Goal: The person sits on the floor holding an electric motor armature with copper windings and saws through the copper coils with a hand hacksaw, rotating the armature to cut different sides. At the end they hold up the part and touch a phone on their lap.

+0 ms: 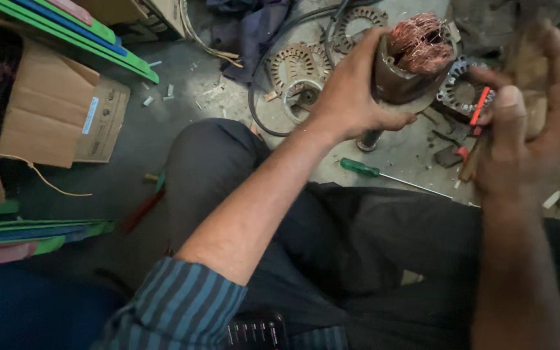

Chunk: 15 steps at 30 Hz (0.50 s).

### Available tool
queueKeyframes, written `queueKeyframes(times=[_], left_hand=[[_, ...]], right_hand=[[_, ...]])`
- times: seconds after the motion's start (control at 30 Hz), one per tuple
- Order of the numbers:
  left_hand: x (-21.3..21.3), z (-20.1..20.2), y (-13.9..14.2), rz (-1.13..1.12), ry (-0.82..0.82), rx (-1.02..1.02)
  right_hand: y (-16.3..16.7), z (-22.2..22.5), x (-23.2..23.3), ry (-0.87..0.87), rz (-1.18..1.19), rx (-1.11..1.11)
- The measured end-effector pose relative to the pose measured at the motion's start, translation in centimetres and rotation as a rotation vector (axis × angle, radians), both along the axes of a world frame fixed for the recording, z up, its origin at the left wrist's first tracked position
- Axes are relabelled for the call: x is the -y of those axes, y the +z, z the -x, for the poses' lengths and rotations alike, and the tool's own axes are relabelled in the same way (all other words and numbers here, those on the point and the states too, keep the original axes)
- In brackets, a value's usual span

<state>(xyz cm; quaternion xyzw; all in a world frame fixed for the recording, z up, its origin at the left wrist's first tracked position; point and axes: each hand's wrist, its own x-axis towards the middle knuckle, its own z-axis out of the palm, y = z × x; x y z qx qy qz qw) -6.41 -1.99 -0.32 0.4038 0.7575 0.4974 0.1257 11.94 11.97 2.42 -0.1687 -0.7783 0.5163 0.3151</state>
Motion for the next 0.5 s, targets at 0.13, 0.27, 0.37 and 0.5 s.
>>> queueKeyframes(times=[0.13, 0.27, 0.37, 0.5], left_hand=[[1.0, -1.2, -0.3, -0.107, -0.078, 0.013], [2.1, -3.2, -0.6, -0.195, -0.125, -0.041], [2.1, -4.3, -0.6, -0.208, -0.115, -0.008], [2.3, -4.9, -0.7, -0.179, -0.11, -0.029]], right_hand=[[-0.3, 0.5, 1.1, 0.008, -0.172, 0.041], [-0.7, 1.1, 1.4, 0.064, -0.487, 0.024], [-0.5, 1.0, 1.1, 0.059, -0.464, 0.048], [-0.4, 0.6, 1.5, 0.07, -0.313, 0.065]])
